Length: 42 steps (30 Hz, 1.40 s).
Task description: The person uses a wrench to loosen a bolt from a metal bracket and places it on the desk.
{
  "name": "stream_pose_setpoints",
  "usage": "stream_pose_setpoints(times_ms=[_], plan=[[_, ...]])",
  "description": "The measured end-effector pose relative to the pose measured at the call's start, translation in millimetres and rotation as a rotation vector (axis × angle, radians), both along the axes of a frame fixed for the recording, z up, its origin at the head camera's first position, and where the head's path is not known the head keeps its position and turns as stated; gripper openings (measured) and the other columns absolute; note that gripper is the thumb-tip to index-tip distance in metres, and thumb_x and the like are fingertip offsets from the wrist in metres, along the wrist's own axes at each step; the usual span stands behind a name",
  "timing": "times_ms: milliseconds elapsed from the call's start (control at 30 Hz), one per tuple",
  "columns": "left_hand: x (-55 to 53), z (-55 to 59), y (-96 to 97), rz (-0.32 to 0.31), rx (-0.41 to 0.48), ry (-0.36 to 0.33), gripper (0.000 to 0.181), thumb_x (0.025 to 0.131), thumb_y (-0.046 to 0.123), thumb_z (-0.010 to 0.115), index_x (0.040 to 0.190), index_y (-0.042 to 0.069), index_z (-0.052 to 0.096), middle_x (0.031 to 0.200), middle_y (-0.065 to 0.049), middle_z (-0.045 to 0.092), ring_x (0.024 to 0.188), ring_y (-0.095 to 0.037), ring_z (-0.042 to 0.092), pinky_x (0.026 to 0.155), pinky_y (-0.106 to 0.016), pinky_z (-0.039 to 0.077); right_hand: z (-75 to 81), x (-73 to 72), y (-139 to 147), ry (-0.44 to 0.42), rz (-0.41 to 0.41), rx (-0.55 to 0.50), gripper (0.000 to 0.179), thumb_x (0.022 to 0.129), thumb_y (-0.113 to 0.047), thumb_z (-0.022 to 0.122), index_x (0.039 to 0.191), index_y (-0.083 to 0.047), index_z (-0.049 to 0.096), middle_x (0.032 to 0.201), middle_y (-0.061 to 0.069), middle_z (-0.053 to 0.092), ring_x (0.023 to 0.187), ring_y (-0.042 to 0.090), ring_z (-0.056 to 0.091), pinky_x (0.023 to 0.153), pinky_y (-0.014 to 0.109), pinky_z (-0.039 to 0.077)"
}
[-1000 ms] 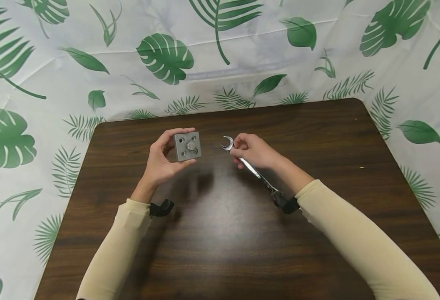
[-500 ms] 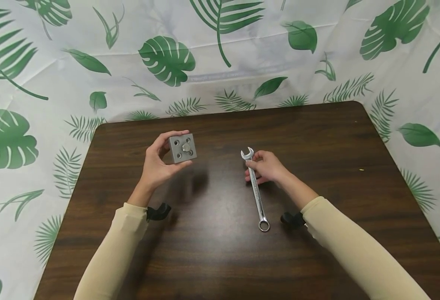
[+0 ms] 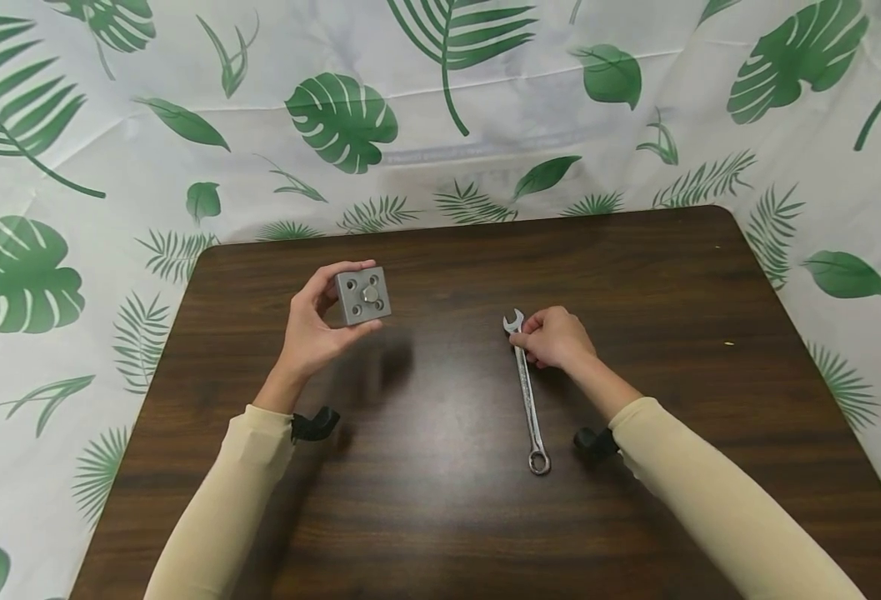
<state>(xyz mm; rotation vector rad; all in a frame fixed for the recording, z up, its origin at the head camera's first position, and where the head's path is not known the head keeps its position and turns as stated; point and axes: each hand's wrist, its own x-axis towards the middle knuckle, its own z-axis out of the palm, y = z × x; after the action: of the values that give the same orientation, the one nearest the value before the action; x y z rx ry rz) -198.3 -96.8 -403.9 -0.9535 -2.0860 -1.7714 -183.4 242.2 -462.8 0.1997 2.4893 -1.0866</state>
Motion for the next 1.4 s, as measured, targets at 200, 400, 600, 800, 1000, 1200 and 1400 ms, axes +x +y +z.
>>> stream_pose_setpoints(times_ms=[200, 400, 600, 800, 1000, 1200, 1400], plan=[[-1.3, 1.8, 1.4, 0.007, -0.016, -0.005, 0.070, 0.065, -0.015, 0.084, 0.128, -0.007, 0.054, 0.128, -0.020, 0.061, 0.092, -0.024, 0.064, 0.080, -0.032, 0.050, -8.4, -0.6, 7.1, -0.023, 0.001, -0.024, 0.027, 0.091, -0.023, 0.069, 0.097, 0.003, 0.067, 0.068, 0.006, 0.068, 0.059, 0.014, 0.065, 0.059, 0.032, 0.056], [-2.9, 3.8, 3.6, 0.008, -0.025, -0.002, 0.070, 0.065, -0.014, 0.084, 0.128, -0.007, 0.054, 0.129, -0.020, 0.061, 0.092, -0.024, 0.064, 0.081, -0.033, 0.051, -14.5, -1.2, 11.6, -0.035, -0.026, -0.041, 0.026, 0.090, -0.022, 0.070, 0.096, 0.004, 0.068, 0.067, 0.004, 0.066, 0.057, 0.012, 0.065, 0.057, 0.030, 0.055], [-3.9, 4.5, 3.0, 0.013, -0.029, 0.004, 0.069, 0.066, -0.014, 0.084, 0.128, -0.008, 0.054, 0.128, -0.021, 0.061, 0.092, -0.024, 0.064, 0.080, -0.033, 0.050, -14.6, -1.4, 10.8, -0.029, -0.038, -0.038, 0.026, 0.092, -0.021, 0.067, 0.097, 0.004, 0.068, 0.069, 0.005, 0.068, 0.058, 0.012, 0.066, 0.057, 0.029, 0.056], [-3.9, 2.6, 1.8, 0.009, -0.031, -0.002, 0.069, 0.066, -0.014, 0.084, 0.128, -0.007, 0.054, 0.128, -0.021, 0.061, 0.091, -0.024, 0.064, 0.080, -0.032, 0.050, -14.5, -0.1, 10.5, -0.034, -0.029, -0.046, 0.026, 0.094, -0.021, 0.065, 0.097, 0.005, 0.067, 0.069, 0.005, 0.067, 0.058, 0.013, 0.065, 0.057, 0.030, 0.056], [-2.1, 1.0, 3.7, 0.000, -0.033, -0.012, 0.070, 0.066, -0.014, 0.083, 0.129, -0.007, 0.054, 0.128, -0.020, 0.061, 0.093, -0.026, 0.065, 0.081, -0.035, 0.051, -15.5, 0.9, 12.5, -0.057, -0.032, -0.062, 0.028, 0.094, -0.023, 0.064, 0.098, 0.005, 0.066, 0.070, 0.007, 0.067, 0.059, 0.015, 0.066, 0.057, 0.031, 0.056], [-1.2, 1.4, 3.5, 0.003, -0.026, -0.009, 0.070, 0.065, -0.016, 0.083, 0.128, -0.007, 0.054, 0.128, -0.020, 0.061, 0.094, -0.027, 0.065, 0.083, -0.034, 0.051, -13.5, 0.1, 13.3, -0.079, -0.018, -0.115, 0.028, 0.095, -0.021, 0.063, 0.101, 0.007, 0.065, 0.072, 0.009, 0.068, 0.060, 0.017, 0.066, 0.058, 0.033, 0.056], [-1.7, 4.2, 5.7, -0.008, -0.028, -0.013, 0.069, 0.066, -0.016, 0.082, 0.129, -0.007, 0.054, 0.129, -0.021, 0.060, 0.095, -0.026, 0.065, 0.083, -0.035, 0.050, -5.3, -0.4, 14.8, -0.082, -0.002, -0.115, 0.029, 0.096, -0.021, 0.061, 0.102, 0.008, 0.063, 0.075, 0.011, 0.068, 0.063, 0.019, 0.067, 0.060, 0.034, 0.057]])
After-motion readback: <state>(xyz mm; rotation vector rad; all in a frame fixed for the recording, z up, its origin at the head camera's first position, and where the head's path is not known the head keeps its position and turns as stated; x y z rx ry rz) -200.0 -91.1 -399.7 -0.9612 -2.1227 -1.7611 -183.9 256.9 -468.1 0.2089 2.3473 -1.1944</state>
